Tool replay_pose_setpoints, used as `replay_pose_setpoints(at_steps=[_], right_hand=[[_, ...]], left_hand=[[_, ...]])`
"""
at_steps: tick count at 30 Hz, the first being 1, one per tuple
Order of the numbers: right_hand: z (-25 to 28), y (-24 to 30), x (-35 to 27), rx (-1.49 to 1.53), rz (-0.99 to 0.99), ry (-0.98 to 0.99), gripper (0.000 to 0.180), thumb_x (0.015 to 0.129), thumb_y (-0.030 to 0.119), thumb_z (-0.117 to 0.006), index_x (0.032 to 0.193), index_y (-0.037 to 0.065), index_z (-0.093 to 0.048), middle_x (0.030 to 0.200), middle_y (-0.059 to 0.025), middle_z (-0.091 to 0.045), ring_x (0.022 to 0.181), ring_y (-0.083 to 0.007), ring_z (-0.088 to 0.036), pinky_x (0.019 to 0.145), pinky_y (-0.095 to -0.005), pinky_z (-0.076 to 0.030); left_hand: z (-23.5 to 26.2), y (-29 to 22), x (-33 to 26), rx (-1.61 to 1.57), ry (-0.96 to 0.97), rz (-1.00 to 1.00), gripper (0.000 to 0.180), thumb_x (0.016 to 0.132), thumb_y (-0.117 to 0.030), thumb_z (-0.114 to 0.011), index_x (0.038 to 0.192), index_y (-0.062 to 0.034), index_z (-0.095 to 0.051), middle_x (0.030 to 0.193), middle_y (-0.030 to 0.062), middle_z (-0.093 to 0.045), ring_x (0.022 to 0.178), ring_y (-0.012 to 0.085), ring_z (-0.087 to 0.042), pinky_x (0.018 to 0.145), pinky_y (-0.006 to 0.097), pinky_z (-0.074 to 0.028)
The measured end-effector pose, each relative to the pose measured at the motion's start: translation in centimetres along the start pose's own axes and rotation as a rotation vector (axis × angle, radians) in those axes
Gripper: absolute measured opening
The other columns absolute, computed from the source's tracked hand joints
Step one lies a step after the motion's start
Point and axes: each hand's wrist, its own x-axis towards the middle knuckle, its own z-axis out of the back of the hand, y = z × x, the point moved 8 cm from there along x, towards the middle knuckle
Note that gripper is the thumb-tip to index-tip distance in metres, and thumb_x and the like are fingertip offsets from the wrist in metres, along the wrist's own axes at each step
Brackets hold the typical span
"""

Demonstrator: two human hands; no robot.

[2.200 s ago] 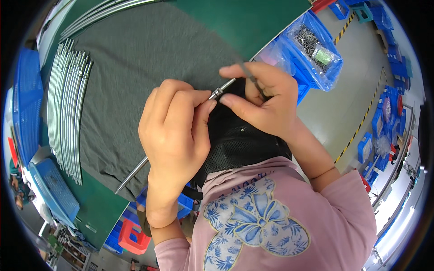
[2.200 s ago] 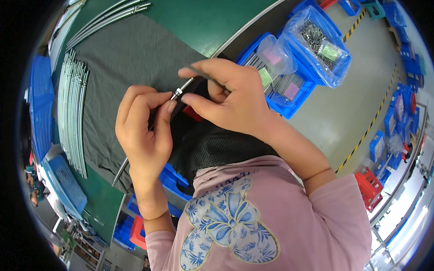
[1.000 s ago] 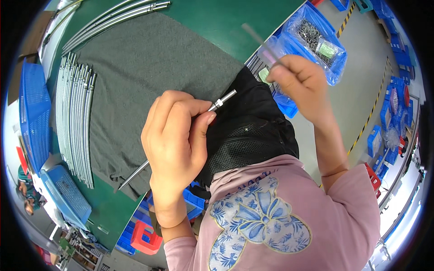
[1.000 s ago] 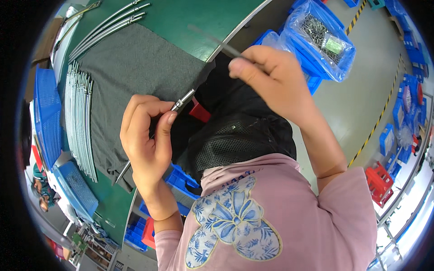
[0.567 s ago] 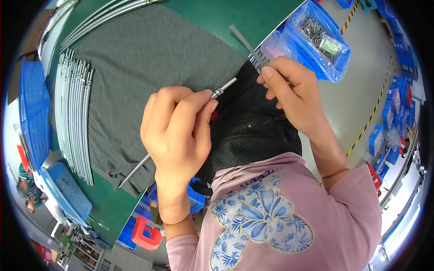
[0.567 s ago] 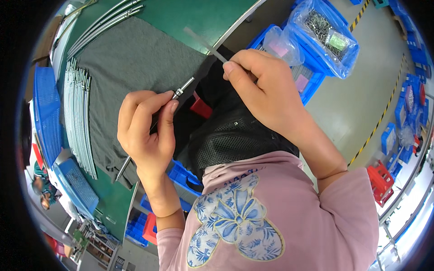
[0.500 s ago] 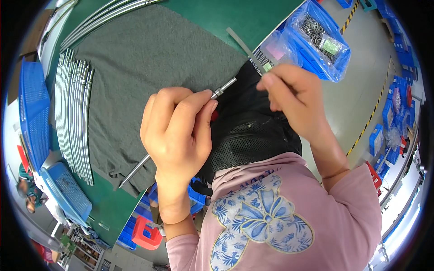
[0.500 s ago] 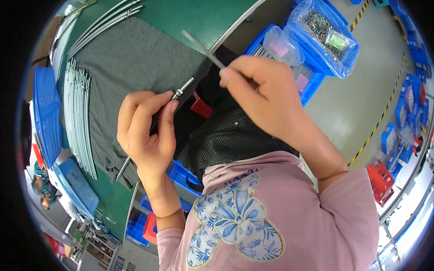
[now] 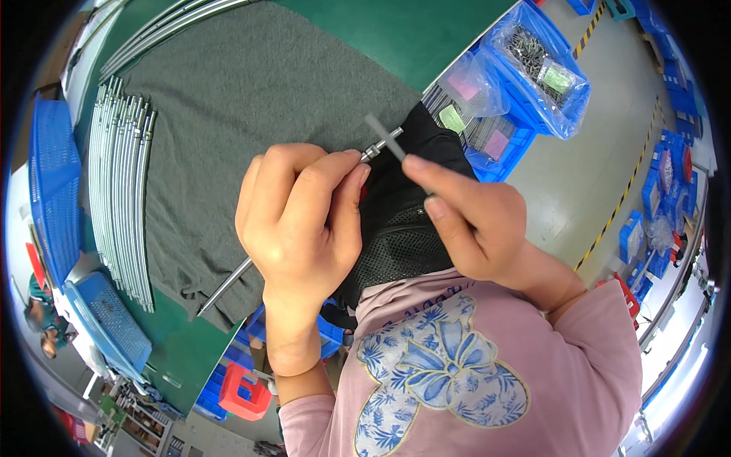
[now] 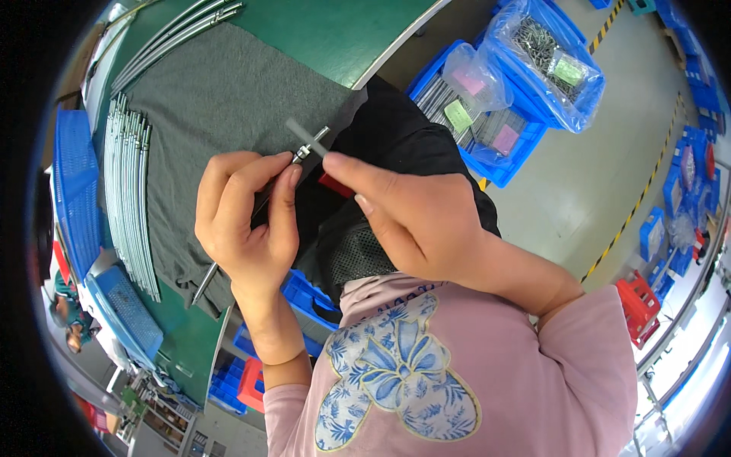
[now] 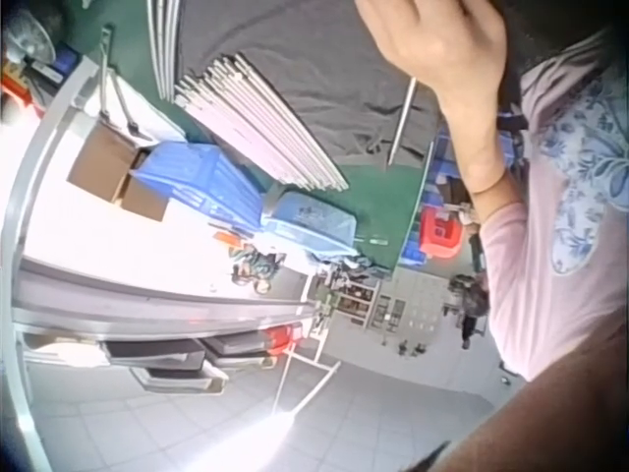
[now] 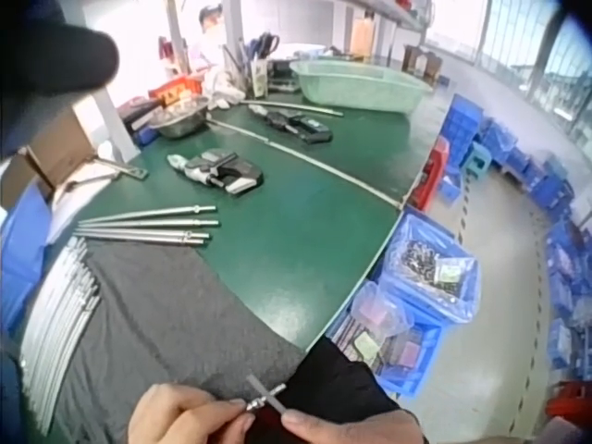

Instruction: Filing the ends of thin metal rods to remove burrs or sharpen them at a factory workbench.

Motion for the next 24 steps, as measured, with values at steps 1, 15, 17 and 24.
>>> replay_pose_setpoints(at_steps=[1,15,17,24], right_hand=[[-0.1,0.1,-0.2,0.011,0.008,0.002,0.039,0.082,-0.002,-0.055,0.121,0.002,-0.06,0.062,-0.0075,-0.058,0.044,-0.0158,-0.051,0.044,-0.0263,-0.038],[-0.6,0.6,-1.2,0.021,0.061,-0.058,0.05,0.073,-0.012,-0.051,0.122,-0.001,-0.059,0.055,-0.0063,-0.05,0.041,-0.0152,-0.046,0.043,-0.0266,-0.037],[-0.8,0.5,-1.5,-0.031,0.073,-0.07,0.051,0.073,-0.013,-0.051,0.122,-0.001,-0.059,0.055,-0.0069,-0.049,0.041,-0.0155,-0.047,0.043,-0.0273,-0.038],[-1.4,1.2,-0.3,-0.136,0.126,-0.1,0.054,0.071,-0.012,-0.051,0.125,-0.003,-0.056,0.054,-0.0066,-0.049,0.041,-0.0166,-0.048,0.043,-0.0271,-0.039]], left_hand=[[0.0,0.0,0.0,-0.001,0.007,0.01,0.018,0.063,0.001,-0.074,0.077,-0.0062,-0.065,0.07,0.0044,-0.055,0.058,0.0199,-0.051,0.051,0.03,-0.039],[-0.1,0.0,0.1,-0.023,-0.022,-0.011,0.016,0.064,0.0,-0.073,0.077,-0.0063,-0.065,0.07,0.0036,-0.054,0.057,0.02,-0.049,0.05,0.031,-0.038],[-0.1,-0.1,0.1,-0.02,-0.023,-0.035,0.016,0.064,0.001,-0.073,0.076,-0.0057,-0.065,0.07,0.0035,-0.054,0.058,0.02,-0.049,0.05,0.031,-0.039],[-0.1,-0.1,0.3,-0.051,-0.022,-0.046,0.017,0.063,0.002,-0.073,0.076,-0.0046,-0.064,0.071,0.0039,-0.054,0.058,0.0204,-0.05,0.051,0.031,-0.04]])
